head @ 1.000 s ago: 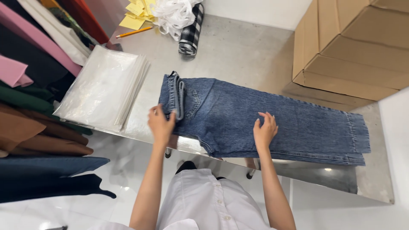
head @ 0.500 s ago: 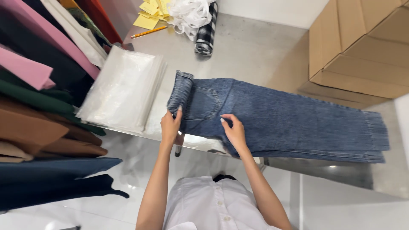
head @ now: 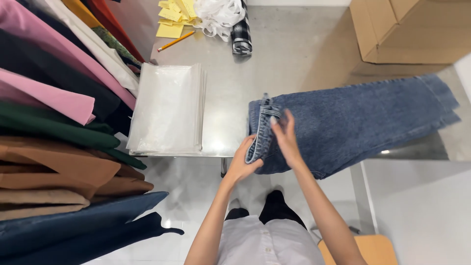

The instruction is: The person unfolds a pair of navy blue shorts and places them on a hanger, then hangs them on a clothing rack. They repeat this process with a pair of denim shorts and a black-and-white checkered garment, organizing each item on the rack.

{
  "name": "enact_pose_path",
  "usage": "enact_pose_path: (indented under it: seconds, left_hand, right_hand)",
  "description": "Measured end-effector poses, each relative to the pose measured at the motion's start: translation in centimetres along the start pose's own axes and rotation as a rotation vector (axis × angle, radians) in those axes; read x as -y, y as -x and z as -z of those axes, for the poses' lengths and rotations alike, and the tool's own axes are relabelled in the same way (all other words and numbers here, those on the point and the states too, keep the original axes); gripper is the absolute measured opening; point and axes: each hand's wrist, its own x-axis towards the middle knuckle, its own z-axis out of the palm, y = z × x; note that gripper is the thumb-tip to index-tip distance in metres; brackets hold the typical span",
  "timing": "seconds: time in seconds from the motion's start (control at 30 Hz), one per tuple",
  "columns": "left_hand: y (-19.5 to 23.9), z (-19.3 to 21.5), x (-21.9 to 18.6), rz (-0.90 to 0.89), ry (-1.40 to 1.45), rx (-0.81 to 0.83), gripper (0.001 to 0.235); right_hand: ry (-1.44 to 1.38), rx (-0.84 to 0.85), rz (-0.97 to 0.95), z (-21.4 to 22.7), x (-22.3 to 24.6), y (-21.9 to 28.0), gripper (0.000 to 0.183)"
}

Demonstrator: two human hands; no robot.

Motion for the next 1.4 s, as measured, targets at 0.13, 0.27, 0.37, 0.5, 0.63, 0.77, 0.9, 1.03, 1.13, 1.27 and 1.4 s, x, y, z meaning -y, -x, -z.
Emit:
enact_pose_path:
  seconds: [0.13,0.27,0.37,0.5,0.63,0.77,0.9,1.03,1.13,1.27,1.4]
  left_hand:
    - [3.8,-0.3,0.7,0.245,0.039,-0.039,0.026]
    - [7.8,-0.5,2.8,0.277,0.362,-0.378,0.021]
    - [11.5,-0.1,4.2,0.254,0.435,-0.519,0.019]
    - [17.0,-0.3,2.8,0.223,0.354,-0.554,0.021]
    - [24.0,-3.6,1.6,0.251,0.321,-0.591,0.023]
    - [29.5,-8.9,-0.4,0.178,0.024,-0.861,0.042]
    - [33.6,-17.2,-1.3,0.142,-0.372,-1.108,0.051]
    - [36.4,-21.4,-5.9,0.122,-0.020,-1.082,0.040]
    - [37.9,-21.1,-9.1,0.084,0.024,-0.995,0.039]
    - [40.1,-20.7,-9.7,-0.073,-0.028,-0.967,0.043]
    - [41.0,-19.7,-8.1,-0.088,-0.016,-0.805,0.038]
  right_hand:
    - [0.221,-0.029,0.241,3.5,0.4,0.6,0.071]
    - [0.514,0.321,0.225,5.4,2.4,2.7,0.049]
    - [0.606,0.452,0.208,6.3,0.3,5.3,0.034]
    - [0.400,0.468,0.221,7.8,-6.6,9.4,0.031]
    - [0.257,0.368,0.211,9.9,-10.4,17.9,0.037]
    - [0.241,0.167,0.328,10.2,-10.4,26.4,0.044]
    - [0.151,-0.029,0.334,8.7,-10.1,33.2,0.049]
    - [-0.033,-0.160,0.145,8.9,-6.7,37.4,0.043]
    - [-0.125,-0.199,0.073,9.0,-5.7,38.3,0.042]
    - [-0.321,-0.184,-0.018,7.5,-5.5,38.5,0.038]
    - [-0.403,-0.101,-0.108,5.6,-8.1,36.9,0.034]
